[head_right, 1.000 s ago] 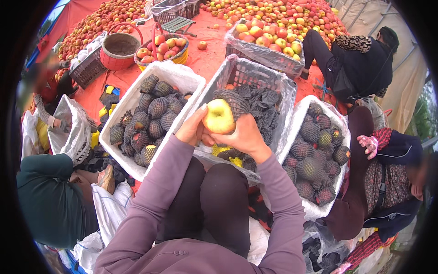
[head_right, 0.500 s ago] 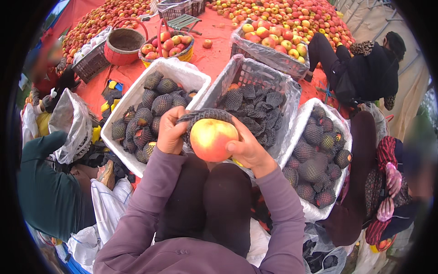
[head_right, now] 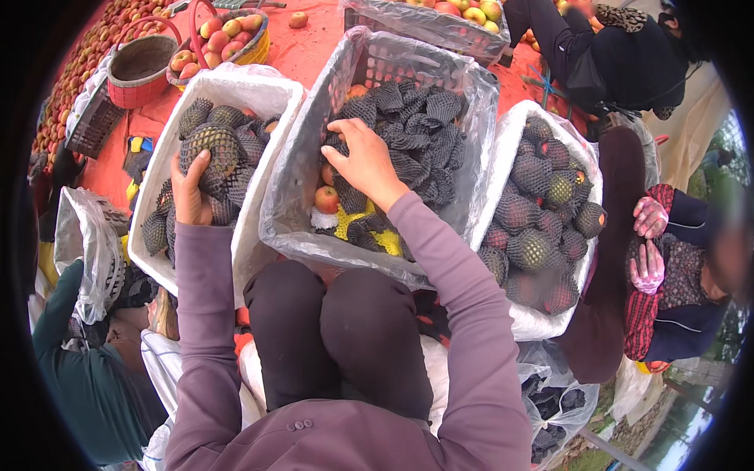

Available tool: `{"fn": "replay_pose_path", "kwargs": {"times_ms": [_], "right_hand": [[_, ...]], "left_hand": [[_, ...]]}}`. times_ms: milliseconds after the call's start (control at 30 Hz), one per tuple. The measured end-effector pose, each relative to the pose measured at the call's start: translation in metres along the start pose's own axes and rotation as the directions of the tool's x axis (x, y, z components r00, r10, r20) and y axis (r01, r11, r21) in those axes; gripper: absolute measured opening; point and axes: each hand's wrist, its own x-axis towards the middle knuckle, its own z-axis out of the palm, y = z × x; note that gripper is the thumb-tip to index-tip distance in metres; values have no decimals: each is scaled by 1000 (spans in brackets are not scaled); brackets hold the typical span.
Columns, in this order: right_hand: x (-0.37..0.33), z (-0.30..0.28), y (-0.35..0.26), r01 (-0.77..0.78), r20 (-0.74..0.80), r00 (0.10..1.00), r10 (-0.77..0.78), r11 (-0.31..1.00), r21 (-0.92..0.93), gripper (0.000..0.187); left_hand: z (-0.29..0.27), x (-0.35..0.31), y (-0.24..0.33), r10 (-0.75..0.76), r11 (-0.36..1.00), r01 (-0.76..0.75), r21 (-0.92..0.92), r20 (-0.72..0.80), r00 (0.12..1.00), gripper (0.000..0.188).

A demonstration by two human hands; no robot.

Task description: The person sits at a fruit stall and repeatedly picks apples from a large pile, places each apple into a black foam net, and arranges the netted apples into white crates. Other workers are visible nearby sorting fruit.

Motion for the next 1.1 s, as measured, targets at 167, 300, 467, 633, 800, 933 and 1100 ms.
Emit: {"fn": "replay_pose_path", "kwargs": {"times_ms": [167, 300, 467, 633, 800, 933, 1100], "right_hand": [[-11, 79, 82, 487, 258, 872, -417, 672, -558, 15], [-8, 67, 140, 315, 332, 940, -77, 570, -759, 13], [4, 3, 132, 3, 106, 991, 83, 772, -636, 13], [-13, -40, 77, -261, -103, 964, 244, 939, -222, 19], [-31, -52, 3, -143, -238, 951, 197, 964, 225, 17], [-49, -50, -49, 42, -95, 995, 14, 826, 562, 25], [-63, -77, -62, -20, -33, 997, 69, 645, 764, 28]], "left_hand": [[-71, 112, -26, -94, 803, 116, 585, -67, 993, 73], [-39, 135, -51, -185, 705, 182, 686, -69, 980, 71], [-41, 171, -105, -99, 164, -180, 970, 197, 975, 78], [6, 142, -86, 436, 104, -371, 923, 293, 851, 49], [136, -32, 4, -120, 896, -179, 406, 611, 783, 32], [147, -50, -8, -201, 979, 168, 111, 575, 793, 21], [155, -77, 25, -171, 985, 122, 125, 535, 828, 21]]}}
